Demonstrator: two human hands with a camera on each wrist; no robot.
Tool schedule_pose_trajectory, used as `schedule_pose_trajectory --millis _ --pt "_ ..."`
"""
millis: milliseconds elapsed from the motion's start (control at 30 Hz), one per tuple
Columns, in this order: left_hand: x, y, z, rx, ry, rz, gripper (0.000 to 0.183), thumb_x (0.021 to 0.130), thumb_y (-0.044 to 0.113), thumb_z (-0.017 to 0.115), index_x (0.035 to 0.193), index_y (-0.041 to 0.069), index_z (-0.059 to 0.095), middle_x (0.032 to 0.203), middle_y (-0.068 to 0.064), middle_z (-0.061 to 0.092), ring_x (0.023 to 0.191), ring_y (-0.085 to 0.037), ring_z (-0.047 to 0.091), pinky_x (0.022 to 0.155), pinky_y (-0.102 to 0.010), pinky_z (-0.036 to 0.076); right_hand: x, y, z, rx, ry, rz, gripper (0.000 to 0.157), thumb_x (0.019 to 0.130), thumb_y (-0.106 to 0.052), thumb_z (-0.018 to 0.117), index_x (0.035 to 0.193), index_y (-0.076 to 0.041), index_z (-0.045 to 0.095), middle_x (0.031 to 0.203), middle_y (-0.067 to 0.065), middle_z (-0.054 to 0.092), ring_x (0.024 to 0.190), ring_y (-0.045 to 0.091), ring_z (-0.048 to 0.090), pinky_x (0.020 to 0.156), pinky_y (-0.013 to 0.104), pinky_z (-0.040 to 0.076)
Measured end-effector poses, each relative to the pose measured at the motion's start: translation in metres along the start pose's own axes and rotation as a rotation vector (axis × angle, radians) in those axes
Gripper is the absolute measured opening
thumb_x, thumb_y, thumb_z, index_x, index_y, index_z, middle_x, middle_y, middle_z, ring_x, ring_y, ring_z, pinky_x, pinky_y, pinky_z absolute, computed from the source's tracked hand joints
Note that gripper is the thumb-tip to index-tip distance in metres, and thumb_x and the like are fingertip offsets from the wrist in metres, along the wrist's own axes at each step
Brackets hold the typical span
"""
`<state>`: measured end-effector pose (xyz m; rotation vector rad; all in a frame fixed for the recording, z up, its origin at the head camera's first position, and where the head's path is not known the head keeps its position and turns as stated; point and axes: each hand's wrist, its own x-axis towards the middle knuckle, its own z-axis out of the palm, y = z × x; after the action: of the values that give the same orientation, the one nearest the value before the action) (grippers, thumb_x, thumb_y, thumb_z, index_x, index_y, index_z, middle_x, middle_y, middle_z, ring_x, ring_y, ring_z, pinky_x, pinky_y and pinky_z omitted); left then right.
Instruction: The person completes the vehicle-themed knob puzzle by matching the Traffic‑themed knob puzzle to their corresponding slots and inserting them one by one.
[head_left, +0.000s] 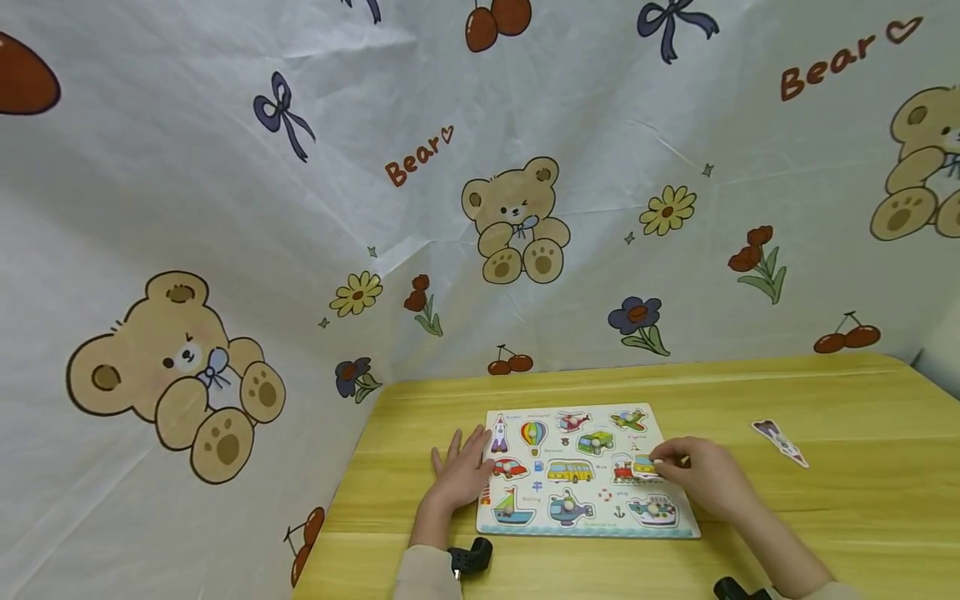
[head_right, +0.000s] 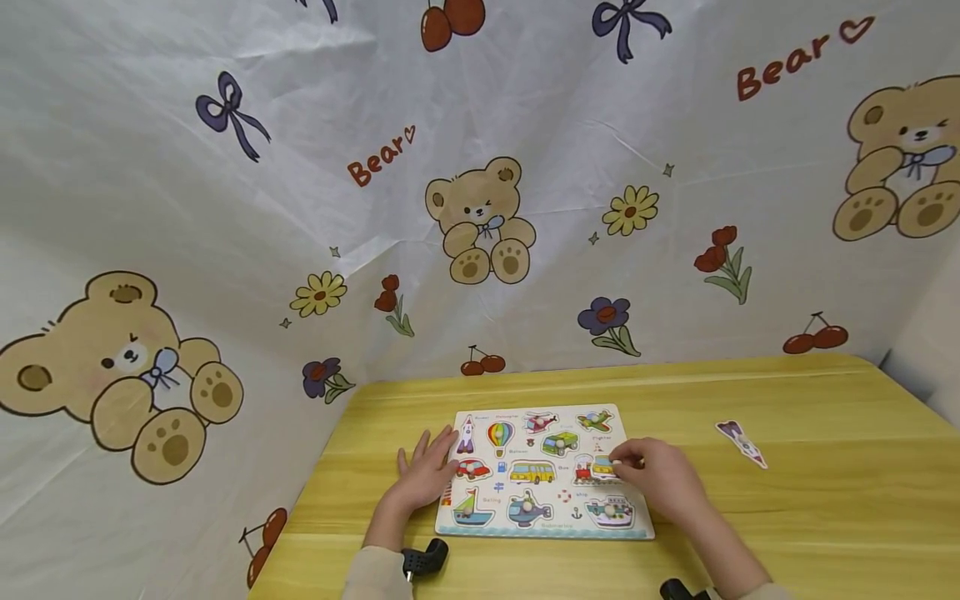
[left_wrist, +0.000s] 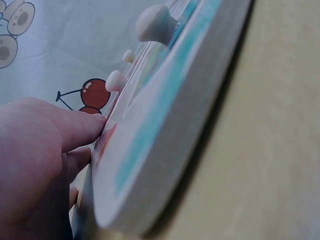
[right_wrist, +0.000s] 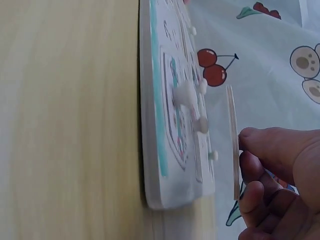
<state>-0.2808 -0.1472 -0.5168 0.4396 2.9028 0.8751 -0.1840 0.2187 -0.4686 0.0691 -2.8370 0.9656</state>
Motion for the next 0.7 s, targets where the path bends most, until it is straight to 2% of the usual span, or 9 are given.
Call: schedule_pose_trajectory --millis 367,533,700 --pt "-0.001 0.0 0.0 -0.006 -0.001 -0.01 0.053 0.103 0.032 0.049 0.155 0.02 0.04 0.166 -0.003 0.029 0.156 -0.04 0.007 0.114 -0.074 -0.009 0.014 -0.033 0.024 0.057 -0.039 -0.018 0.007 0.089 -0.016 0.073 0.095 -0.015 0.077 0.08 -0.006 0.064 0.075 0.012 0.053 0.064 0.027 0.044" --pt "-0.001 0.002 -0.001 -0.016 -0.002 -0.001 0.054 0.103 0.031 0.049 0.155 0.019 0.04 0.166 -0.003 0.029 0.156 -0.04 0.007 0.114 -0.074 -0.01 0.02 -0.044 0.039 0.069 -0.055 -0.052 0.007 0.088 -0.014 0.073 0.094 -0.014 0.077 0.079 -0.008 0.064 0.073 0.01 0.052 0.063 0.027 0.043" --pt "-0.002 0.002 -0.001 -0.014 -0.003 -0.005 0.054 0.103 0.032 0.049 0.155 0.02 0.039 0.166 -0.003 0.028 0.156 -0.04 0.007 0.114 -0.074 -0.009 0.024 -0.054 0.054 0.064 -0.061 -0.044 0.006 0.087 -0.011 0.074 0.091 -0.015 0.077 0.076 -0.008 0.063 0.07 0.01 0.05 0.062 0.026 0.041"
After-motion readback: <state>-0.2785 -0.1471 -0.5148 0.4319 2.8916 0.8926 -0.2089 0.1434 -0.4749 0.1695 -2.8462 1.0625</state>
